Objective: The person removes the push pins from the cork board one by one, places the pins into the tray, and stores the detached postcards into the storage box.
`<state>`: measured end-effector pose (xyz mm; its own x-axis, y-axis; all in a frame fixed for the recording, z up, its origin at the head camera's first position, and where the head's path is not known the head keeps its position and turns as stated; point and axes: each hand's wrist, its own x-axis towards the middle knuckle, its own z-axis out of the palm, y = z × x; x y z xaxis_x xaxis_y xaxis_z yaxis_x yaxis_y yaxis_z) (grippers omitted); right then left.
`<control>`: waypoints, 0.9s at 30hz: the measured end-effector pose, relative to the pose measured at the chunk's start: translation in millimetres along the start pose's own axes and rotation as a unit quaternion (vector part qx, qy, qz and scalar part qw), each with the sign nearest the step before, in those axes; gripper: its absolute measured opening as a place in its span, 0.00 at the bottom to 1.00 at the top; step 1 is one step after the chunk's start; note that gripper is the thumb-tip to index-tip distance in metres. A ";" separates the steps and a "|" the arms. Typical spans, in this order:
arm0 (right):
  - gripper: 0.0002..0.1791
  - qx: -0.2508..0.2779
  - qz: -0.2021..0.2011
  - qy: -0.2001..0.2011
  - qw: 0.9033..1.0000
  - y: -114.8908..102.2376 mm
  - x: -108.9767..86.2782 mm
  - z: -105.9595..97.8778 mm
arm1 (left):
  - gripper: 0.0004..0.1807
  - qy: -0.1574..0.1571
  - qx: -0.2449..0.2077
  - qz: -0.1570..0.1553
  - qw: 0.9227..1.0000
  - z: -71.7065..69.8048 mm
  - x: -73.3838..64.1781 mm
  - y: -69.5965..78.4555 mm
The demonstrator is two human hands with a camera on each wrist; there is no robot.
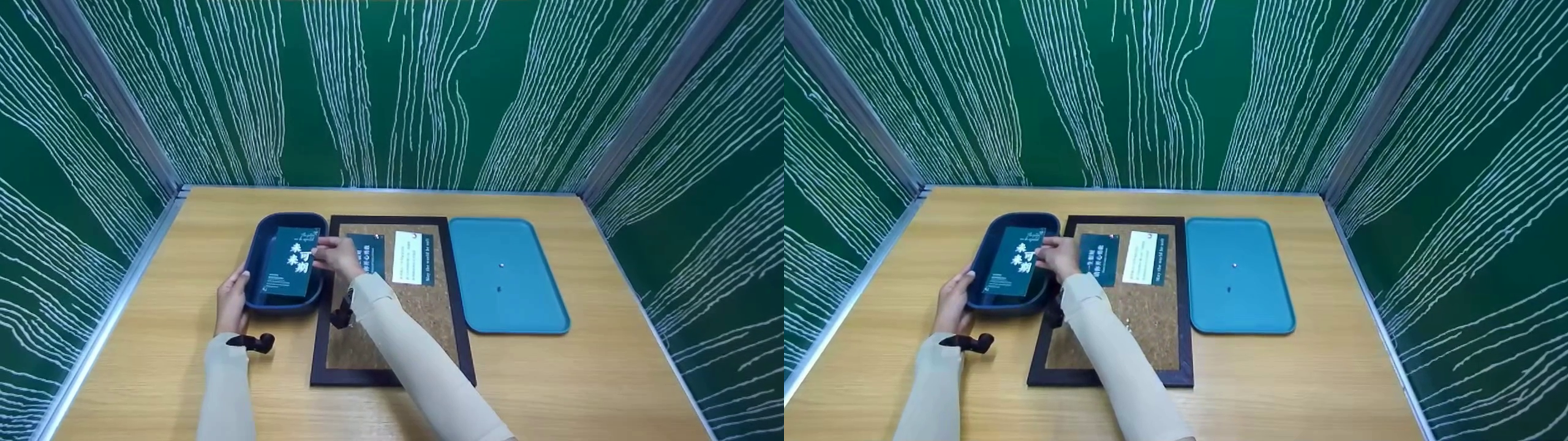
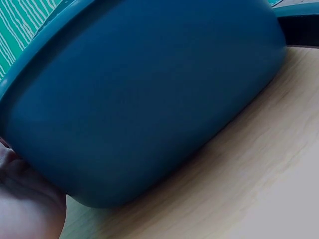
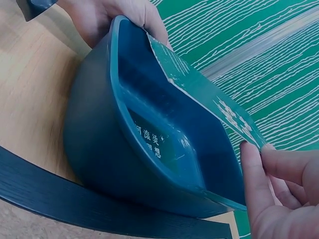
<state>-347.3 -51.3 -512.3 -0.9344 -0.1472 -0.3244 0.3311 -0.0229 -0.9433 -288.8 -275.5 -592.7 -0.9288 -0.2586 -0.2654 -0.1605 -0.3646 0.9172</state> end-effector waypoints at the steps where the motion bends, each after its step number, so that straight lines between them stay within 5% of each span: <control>1: 0.21 0.003 0.000 0.000 1.000 -0.1 0.3 0.2 | 0.27 0.001 0.000 -0.001 1.000 0.0 0.1 0.3; 27: 0.21 0.000 -0.002 -0.015 1.000 8.5 3.5 7.9 | 0.27 -0.003 0.020 0.004 1.000 0.4 -1.3 1.0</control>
<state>-346.7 -59.8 -520.9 -0.9312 -0.1761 -0.3190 0.3279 -0.0229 -0.9445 -287.9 -275.2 -591.4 -0.9322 -0.2561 -0.2558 -0.1657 -0.3265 0.9306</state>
